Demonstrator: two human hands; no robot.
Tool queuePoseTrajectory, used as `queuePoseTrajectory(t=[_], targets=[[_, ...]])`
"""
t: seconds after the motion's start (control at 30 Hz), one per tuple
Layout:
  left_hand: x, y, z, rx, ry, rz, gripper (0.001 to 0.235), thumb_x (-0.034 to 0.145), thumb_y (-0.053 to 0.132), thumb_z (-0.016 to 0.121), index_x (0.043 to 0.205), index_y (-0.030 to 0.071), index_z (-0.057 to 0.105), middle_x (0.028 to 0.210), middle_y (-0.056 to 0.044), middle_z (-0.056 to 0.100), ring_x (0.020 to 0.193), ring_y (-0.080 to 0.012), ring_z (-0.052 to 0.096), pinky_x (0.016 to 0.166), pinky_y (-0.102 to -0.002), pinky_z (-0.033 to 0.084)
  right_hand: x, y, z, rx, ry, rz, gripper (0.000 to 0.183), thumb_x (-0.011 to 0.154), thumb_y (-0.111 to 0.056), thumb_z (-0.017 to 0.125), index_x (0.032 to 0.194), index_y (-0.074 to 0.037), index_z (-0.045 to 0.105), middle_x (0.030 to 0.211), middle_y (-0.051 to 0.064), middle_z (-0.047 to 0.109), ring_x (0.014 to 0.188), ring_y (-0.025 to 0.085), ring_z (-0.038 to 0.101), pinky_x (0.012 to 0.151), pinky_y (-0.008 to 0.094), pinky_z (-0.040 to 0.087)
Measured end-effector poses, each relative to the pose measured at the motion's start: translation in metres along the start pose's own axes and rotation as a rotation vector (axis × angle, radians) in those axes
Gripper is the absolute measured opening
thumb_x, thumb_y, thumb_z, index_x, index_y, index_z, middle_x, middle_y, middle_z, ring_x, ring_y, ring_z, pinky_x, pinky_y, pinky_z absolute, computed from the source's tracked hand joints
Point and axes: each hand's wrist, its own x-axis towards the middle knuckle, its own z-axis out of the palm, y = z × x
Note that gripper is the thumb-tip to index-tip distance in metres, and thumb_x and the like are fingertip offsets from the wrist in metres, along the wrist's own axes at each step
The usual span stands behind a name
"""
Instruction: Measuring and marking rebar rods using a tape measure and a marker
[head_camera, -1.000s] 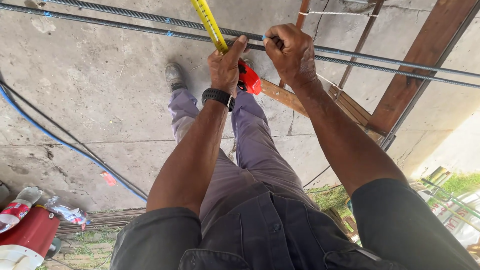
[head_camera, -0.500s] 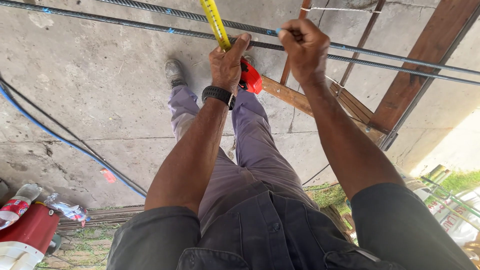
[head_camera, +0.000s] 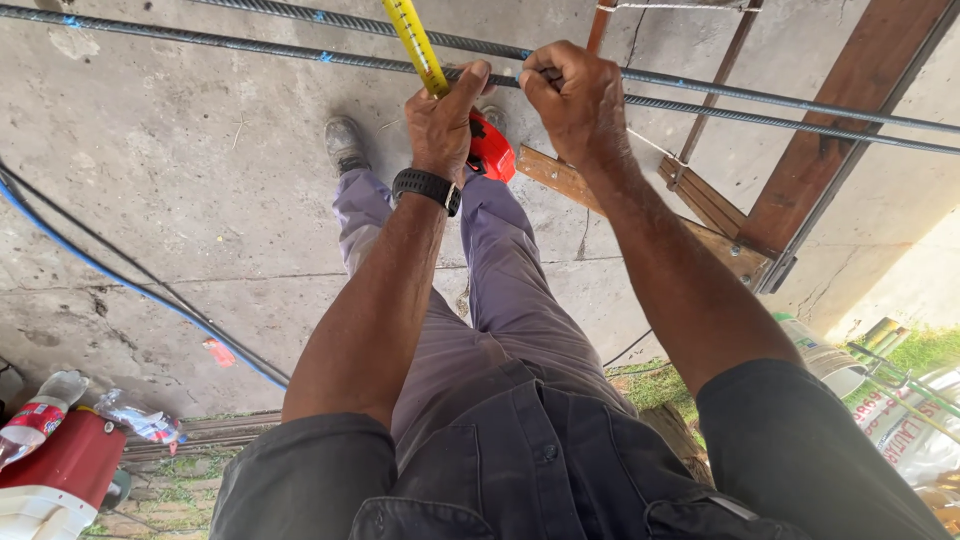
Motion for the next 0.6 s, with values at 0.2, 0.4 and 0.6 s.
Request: queuePoseTrajectory(t=[0.2, 0.4, 0.6], targets=[[0.0, -0.006, -0.002, -0.018, 0.031, -0.02, 0.032, 0.075, 0.035, 0.081, 0.091, 0.007, 0.077, 0.076, -0.008, 0.076, 0.049, -0.007, 0.047, 0.044, -0.024, 0.041, -0.017, 0.007, 0.02, -0.1, 0.162, -0.13, 0.005, 0.088, -0.007, 0.07, 0.088, -0.005, 0.066, 0.079, 0.007, 0.068, 0.072, 0.022, 0.064, 0.06, 0.037, 0.05], [0.001, -0.009, -0.002, -0.036, 0.038, -0.003, 0.029, 0.075, 0.033, 0.082, 0.089, 0.008, 0.077, 0.073, -0.007, 0.075, 0.051, -0.0081, 0.05, 0.046, -0.025, 0.044, -0.029, 0.012, 0.028, -0.1, 0.243, -0.212, 0.004, 0.095, -0.006, 0.067, 0.097, -0.002, 0.068, 0.089, 0.01, 0.069, 0.078, 0.025, 0.068, 0.064, 0.036, 0.055], [-0.019, 0.03, 0.008, 0.218, 0.06, -0.065, 0.024, 0.079, 0.039, 0.074, 0.074, 0.016, 0.069, 0.059, 0.01, 0.048, 0.052, -0.0054, 0.04, 0.044, -0.025, 0.037, -0.055, 0.005, 0.024, -0.048, 0.178, -0.18, 0.002, 0.09, 0.002, 0.068, 0.092, 0.003, 0.069, 0.085, 0.013, 0.071, 0.079, 0.027, 0.067, 0.069, 0.037, 0.053]])
